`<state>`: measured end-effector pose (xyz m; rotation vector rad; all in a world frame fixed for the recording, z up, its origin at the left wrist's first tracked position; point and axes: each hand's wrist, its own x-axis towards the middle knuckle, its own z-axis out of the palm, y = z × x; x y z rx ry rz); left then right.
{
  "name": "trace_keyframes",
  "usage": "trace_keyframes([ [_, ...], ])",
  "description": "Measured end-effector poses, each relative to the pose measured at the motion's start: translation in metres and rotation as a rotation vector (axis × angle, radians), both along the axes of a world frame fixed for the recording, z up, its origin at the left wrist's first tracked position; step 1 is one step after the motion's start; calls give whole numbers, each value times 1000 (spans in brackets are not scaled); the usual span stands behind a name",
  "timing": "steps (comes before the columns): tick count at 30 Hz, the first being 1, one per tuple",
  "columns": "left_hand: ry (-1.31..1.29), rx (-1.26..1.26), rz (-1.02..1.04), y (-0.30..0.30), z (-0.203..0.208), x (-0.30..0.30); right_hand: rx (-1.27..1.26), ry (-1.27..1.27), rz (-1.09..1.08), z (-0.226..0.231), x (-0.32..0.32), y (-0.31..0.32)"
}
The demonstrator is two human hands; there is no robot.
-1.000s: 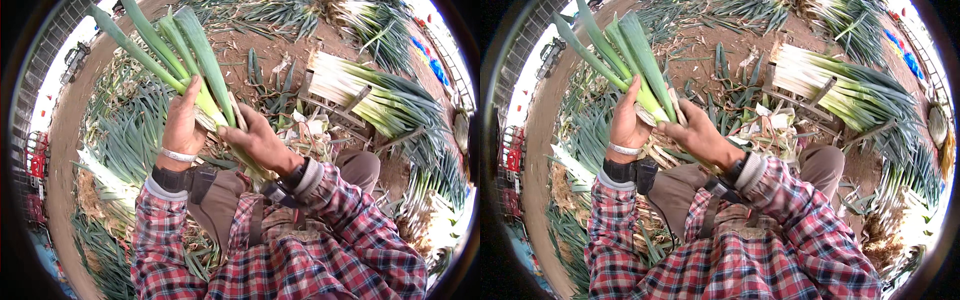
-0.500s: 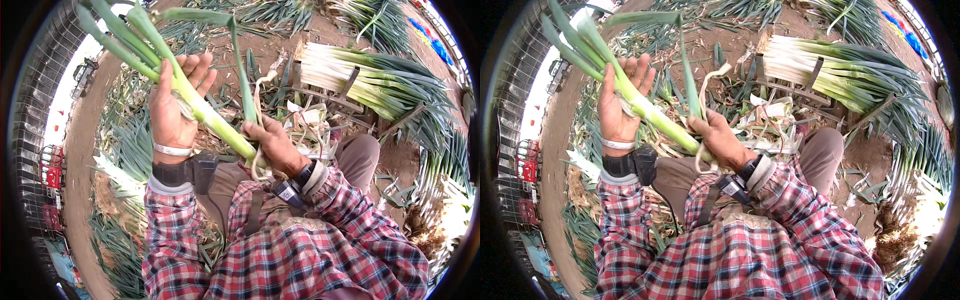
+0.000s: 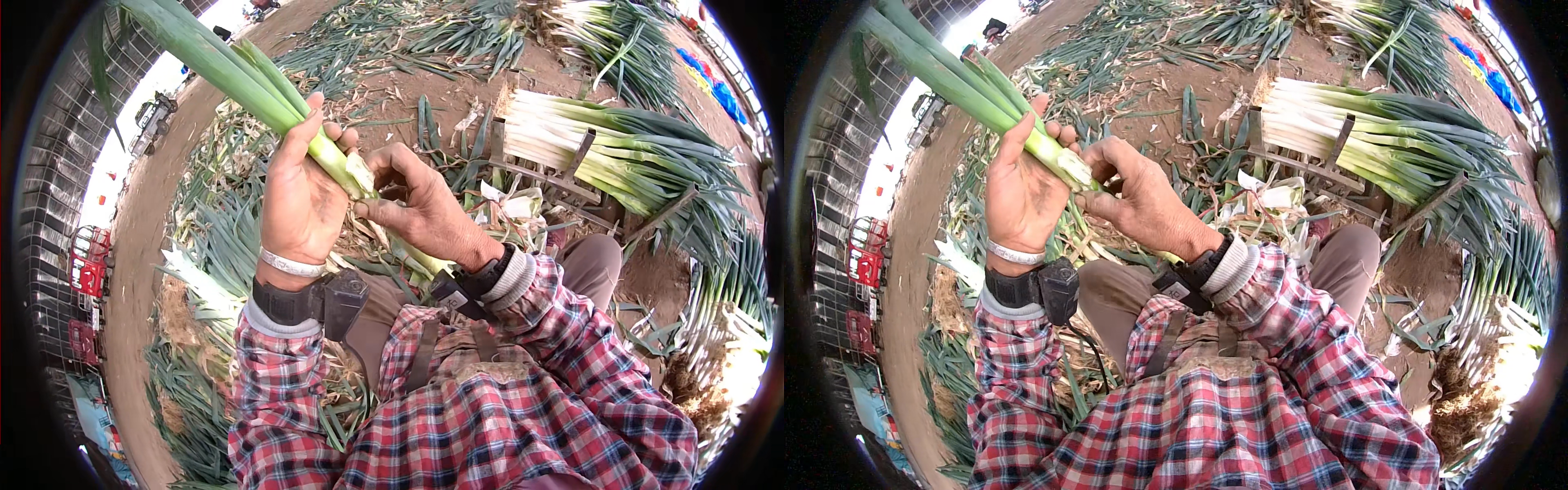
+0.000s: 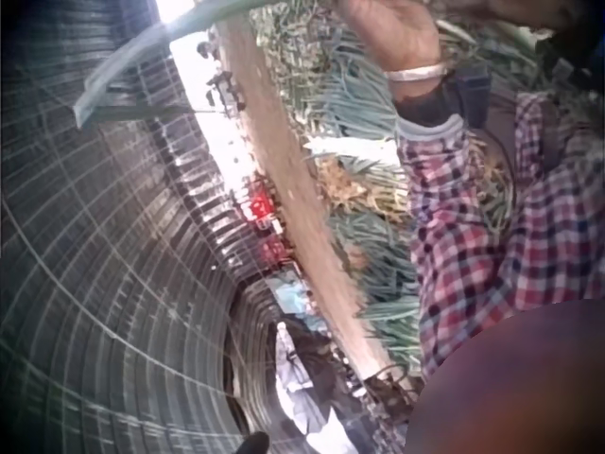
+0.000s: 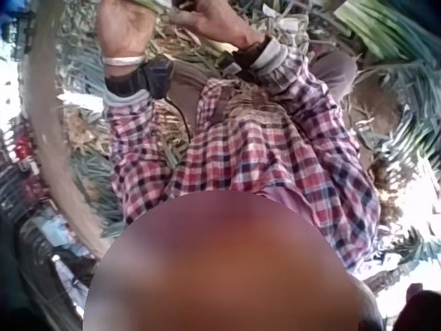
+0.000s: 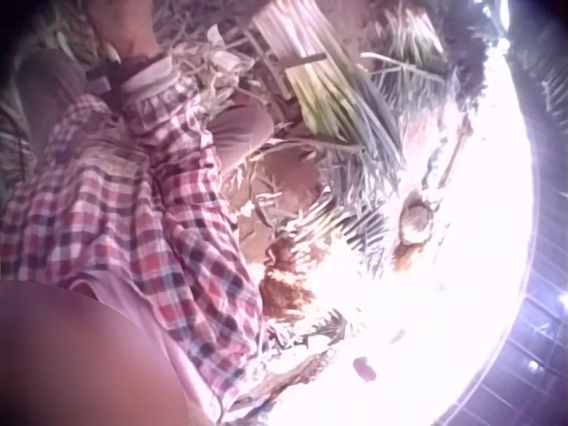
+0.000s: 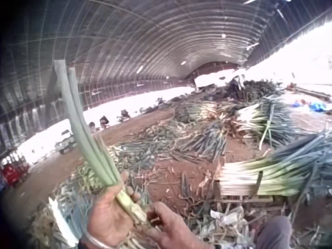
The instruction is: Cleaning and peeling leeks by removing the outer layer and bundling them.
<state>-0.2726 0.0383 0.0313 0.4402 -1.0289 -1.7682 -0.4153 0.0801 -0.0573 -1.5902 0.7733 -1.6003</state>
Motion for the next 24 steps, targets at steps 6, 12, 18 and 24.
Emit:
trace_keyframes([
  [6,-67,-62,81,-10,-9,17,-36,178,17,-1,-2,5],
  [12,-108,-93,-2,2,0,19,-27,89,25,-1,-9,12],
  [18,-126,-139,-4,10,1,10,-99,182,-171,12,8,12],
  [24,-158,-145,71,5,-7,7,-243,354,-296,11,13,9],
])
